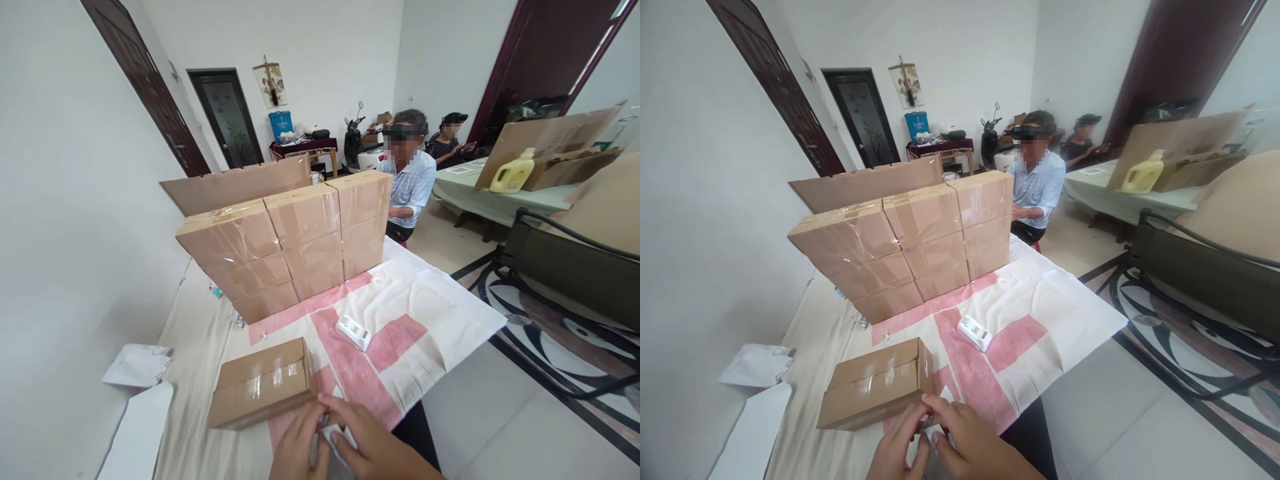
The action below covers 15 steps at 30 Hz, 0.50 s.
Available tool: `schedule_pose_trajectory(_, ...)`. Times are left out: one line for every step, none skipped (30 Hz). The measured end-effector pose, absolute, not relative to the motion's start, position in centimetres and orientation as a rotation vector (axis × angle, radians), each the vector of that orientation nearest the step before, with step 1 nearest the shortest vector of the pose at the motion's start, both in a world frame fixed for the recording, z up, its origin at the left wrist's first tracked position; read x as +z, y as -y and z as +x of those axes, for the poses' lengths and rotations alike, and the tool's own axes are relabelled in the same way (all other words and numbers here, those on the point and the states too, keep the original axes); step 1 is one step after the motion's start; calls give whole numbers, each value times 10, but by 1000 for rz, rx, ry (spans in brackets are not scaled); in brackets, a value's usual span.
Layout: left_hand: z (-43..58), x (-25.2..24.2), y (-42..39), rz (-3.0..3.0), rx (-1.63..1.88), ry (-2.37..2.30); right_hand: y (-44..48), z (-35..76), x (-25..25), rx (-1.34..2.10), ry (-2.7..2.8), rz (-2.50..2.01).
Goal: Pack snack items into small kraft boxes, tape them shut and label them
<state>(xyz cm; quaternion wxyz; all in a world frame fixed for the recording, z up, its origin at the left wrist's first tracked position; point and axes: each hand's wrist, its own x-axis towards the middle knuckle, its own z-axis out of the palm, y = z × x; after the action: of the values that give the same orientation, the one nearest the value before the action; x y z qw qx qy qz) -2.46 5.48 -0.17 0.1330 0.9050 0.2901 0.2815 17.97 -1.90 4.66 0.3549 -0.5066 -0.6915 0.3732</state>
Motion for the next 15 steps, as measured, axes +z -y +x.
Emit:
schedule_pose_trajectory(-26,-3,-55,2637,816,-838,19,179,48,949,1799,-1319)
schedule_pose_trajectory(-27,-4,-55,2643,820,-835,18,179,49,935,1817,-1327)
schedule_pose_trajectory(-28,-6,-55,2642,824,-837,18,178,49,920,1843,-1332)
schedule_pose_trajectory(-28,-7,-55,2637,822,-839,18,178,49,904,1876,-1336)
schedule_pose_trajectory(-29,-8,-55,2625,813,-840,17,179,48,882,1917,-1338)
schedule_pose_trajectory(-29,-10,-54,2610,789,-835,16,179,48,856,1962,-1341)
schedule_pose_trajectory(-29,-11,-54,2587,752,-830,15,179,47,831,2006,-1346)
schedule_pose_trajectory(-28,-13,-54,2558,707,-827,14,179,47,811,2044,-1357)
schedule_pose_trajectory(-27,-14,-53,2524,661,-827,13,178,47,794,2079,-1372)
schedule_pose_trajectory(-25,-16,-52,2484,623,-842,12,177,47,780,2110,-1392)
schedule_pose_trajectory(-24,-16,-51,2440,599,-875,10,176,48,767,2139,-1417)
schedule_pose_trajectory(-21,-17,-49,2397,591,-920,9,175,49,750,2166,-1447)
schedule_pose_trajectory(-19,-16,-48,2358,597,-966,8,173,49,726,2187,-1481)
schedule_pose_trajectory(-17,-15,-47,2324,614,-1005,7,171,49,703,2205,-1511)
schedule_pose_trajectory(-15,-13,-46,2297,637,-1033,6,169,48,681,2215,-1536)
